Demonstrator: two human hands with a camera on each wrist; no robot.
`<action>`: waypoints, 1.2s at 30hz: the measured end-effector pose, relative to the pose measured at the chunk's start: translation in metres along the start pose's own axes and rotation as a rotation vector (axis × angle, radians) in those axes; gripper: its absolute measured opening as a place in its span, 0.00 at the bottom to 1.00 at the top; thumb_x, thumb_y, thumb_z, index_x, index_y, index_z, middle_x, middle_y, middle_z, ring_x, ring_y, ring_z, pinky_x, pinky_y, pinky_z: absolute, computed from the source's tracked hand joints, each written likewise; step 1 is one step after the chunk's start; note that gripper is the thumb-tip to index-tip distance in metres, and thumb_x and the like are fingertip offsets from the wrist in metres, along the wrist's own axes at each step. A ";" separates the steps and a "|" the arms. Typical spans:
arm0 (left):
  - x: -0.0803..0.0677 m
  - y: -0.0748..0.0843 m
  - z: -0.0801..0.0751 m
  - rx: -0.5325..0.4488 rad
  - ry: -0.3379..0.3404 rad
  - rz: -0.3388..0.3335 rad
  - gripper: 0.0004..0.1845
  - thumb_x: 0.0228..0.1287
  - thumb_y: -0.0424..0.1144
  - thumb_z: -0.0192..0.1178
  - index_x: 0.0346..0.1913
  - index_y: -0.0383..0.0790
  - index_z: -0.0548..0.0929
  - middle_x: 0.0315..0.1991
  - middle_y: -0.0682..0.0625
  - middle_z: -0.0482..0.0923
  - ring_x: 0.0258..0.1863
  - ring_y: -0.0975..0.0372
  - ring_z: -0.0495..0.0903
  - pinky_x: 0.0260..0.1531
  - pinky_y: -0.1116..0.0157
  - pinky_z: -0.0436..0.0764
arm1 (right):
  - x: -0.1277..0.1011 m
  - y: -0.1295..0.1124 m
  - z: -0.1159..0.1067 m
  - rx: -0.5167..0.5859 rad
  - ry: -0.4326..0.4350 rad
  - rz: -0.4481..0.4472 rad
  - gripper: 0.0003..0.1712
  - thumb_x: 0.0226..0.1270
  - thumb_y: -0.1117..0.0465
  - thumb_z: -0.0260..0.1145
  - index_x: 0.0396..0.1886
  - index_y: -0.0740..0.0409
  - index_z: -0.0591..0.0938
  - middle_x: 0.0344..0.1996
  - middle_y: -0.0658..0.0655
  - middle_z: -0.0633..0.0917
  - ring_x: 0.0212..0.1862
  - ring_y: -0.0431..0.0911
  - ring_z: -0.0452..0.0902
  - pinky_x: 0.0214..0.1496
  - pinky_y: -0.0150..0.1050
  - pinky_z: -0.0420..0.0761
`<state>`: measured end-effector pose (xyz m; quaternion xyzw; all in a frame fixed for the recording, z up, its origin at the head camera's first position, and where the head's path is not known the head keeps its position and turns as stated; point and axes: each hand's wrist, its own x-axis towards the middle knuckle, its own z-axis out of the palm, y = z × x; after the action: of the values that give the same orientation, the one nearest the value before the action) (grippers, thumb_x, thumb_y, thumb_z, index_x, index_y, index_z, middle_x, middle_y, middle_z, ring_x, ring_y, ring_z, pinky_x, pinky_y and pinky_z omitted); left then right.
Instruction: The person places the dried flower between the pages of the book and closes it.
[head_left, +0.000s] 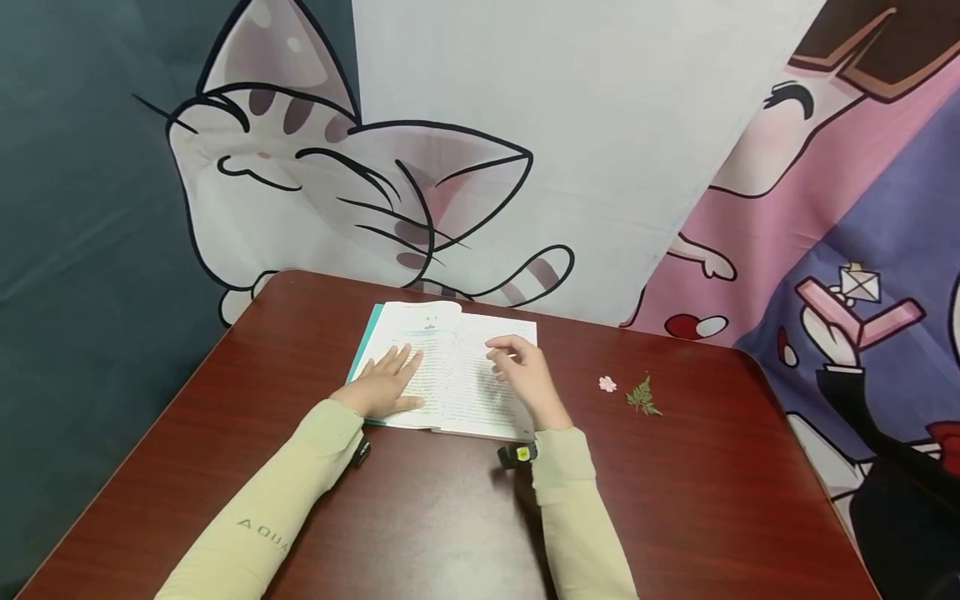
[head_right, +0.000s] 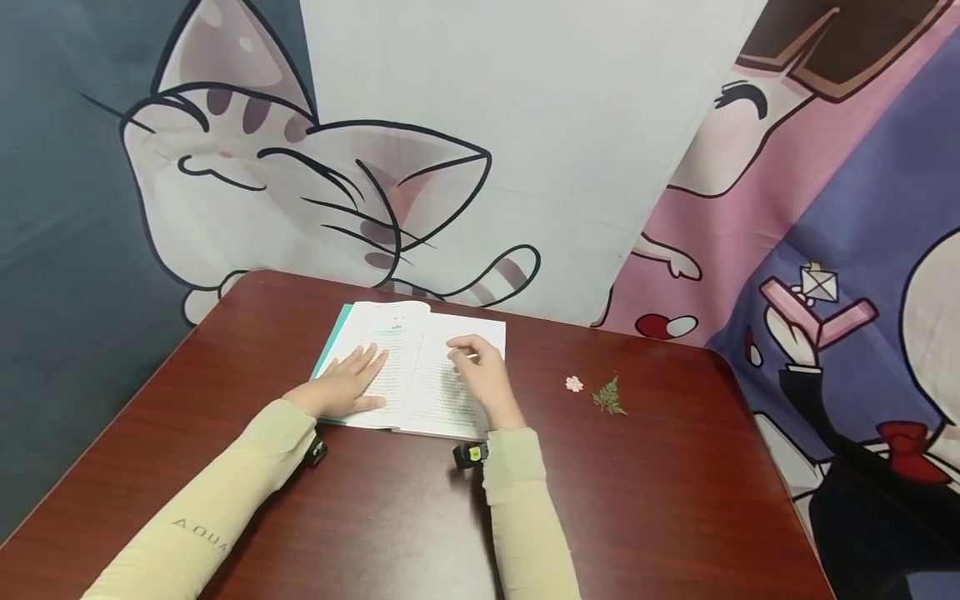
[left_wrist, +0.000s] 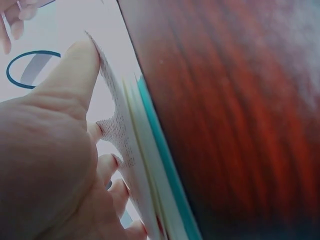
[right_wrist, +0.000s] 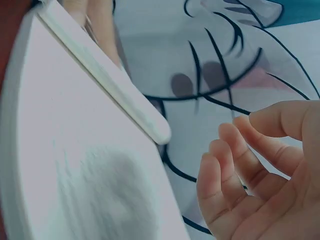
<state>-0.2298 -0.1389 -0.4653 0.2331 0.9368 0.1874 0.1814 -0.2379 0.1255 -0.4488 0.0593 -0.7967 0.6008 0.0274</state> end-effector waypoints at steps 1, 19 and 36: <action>0.000 0.000 0.000 0.001 0.000 0.001 0.45 0.77 0.54 0.54 0.81 0.31 0.45 0.81 0.31 0.36 0.79 0.38 0.35 0.73 0.35 0.39 | 0.000 0.000 -0.005 -0.012 0.014 -0.013 0.11 0.68 0.70 0.62 0.46 0.66 0.86 0.36 0.62 0.86 0.32 0.47 0.81 0.34 0.36 0.84; 0.003 -0.002 0.002 0.030 0.006 -0.020 0.46 0.76 0.55 0.54 0.81 0.33 0.45 0.81 0.33 0.37 0.79 0.39 0.36 0.73 0.35 0.41 | -0.009 0.023 -0.074 -0.355 0.171 0.027 0.11 0.75 0.60 0.61 0.49 0.57 0.86 0.42 0.60 0.87 0.42 0.52 0.81 0.43 0.47 0.81; 0.005 -0.002 0.001 0.014 -0.010 -0.026 0.46 0.76 0.54 0.55 0.81 0.33 0.43 0.81 0.33 0.35 0.80 0.39 0.34 0.73 0.35 0.39 | -0.013 0.053 -0.126 -0.524 0.327 0.156 0.16 0.73 0.64 0.57 0.53 0.64 0.84 0.50 0.69 0.85 0.52 0.63 0.79 0.52 0.57 0.77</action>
<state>-0.2340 -0.1376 -0.4678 0.2233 0.9401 0.1773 0.1867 -0.2353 0.2617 -0.4665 -0.1082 -0.9116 0.3769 0.1232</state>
